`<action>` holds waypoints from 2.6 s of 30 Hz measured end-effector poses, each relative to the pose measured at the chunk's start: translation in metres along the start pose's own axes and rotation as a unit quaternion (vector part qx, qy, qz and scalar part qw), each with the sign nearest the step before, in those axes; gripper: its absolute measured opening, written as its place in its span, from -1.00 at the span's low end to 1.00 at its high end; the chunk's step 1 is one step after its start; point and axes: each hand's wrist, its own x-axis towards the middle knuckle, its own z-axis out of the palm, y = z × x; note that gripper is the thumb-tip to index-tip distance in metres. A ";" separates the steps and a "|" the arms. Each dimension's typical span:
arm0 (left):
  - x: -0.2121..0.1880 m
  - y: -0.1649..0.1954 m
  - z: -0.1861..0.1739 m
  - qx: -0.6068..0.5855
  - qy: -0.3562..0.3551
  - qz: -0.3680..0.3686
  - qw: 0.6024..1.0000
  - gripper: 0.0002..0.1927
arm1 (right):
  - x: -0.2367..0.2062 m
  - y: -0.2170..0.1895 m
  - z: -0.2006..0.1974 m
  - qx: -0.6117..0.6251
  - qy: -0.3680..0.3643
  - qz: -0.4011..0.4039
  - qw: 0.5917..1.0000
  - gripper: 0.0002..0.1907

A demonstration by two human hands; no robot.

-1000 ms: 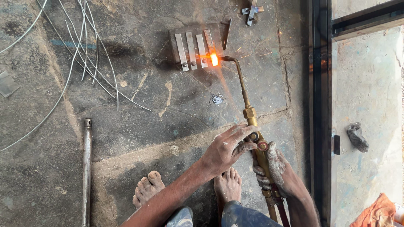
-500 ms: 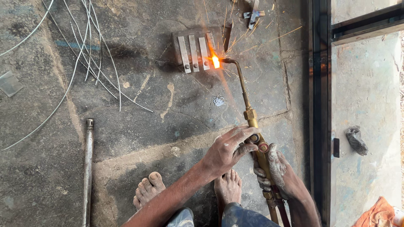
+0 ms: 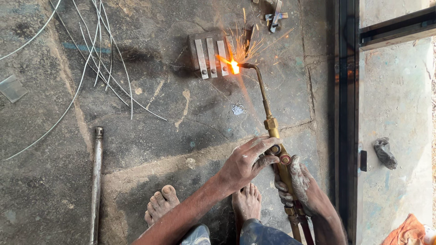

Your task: The person arranges three metal strips on a block, then uses a blowtorch to heat and weld them together. The torch is ignited and applied to the metal strips, producing sparks as the metal glows orange.

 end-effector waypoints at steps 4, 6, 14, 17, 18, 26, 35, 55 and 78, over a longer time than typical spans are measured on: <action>0.001 0.000 0.000 -0.014 -0.008 -0.017 1.000 -0.48 | -0.002 -0.003 0.003 -0.009 0.003 0.000 1.000 -0.59; 0.001 0.000 0.001 -0.003 -0.003 -0.007 1.000 -0.48 | -0.003 -0.005 0.004 -0.010 0.002 0.004 1.000 -0.55; 0.000 0.000 0.001 -0.009 0.000 0.007 1.000 -0.48 | -0.012 -0.019 0.016 -0.023 0.023 0.046 0.998 -0.53; -0.001 0.000 0.000 0.003 -0.005 0.002 1.000 -0.46 | -0.014 -0.021 0.017 -0.015 -0.002 0.042 0.999 -0.57; 0.000 -0.001 0.000 -0.002 -0.009 -0.003 1.000 -0.46 | -0.013 -0.021 0.017 -0.013 -0.011 0.035 0.999 -0.59; 0.000 -0.001 0.001 -0.031 -0.007 -0.005 0.999 -0.45 | -0.011 -0.016 0.009 -0.008 -0.012 0.045 0.999 -0.54; -0.001 -0.001 0.000 -0.008 0.003 0.022 1.000 -0.46 | -0.006 -0.009 0.004 -0.067 0.023 0.054 0.996 -0.56; -0.002 0.001 -0.003 -0.009 0.009 0.036 0.999 -0.48 | 0.003 0.006 -0.016 0.009 -0.059 0.078 0.995 -0.30; -0.003 -0.001 -0.002 -0.051 -0.009 0.008 0.999 -0.48 | -0.003 0.002 -0.007 -0.111 -0.014 0.035 0.993 -0.58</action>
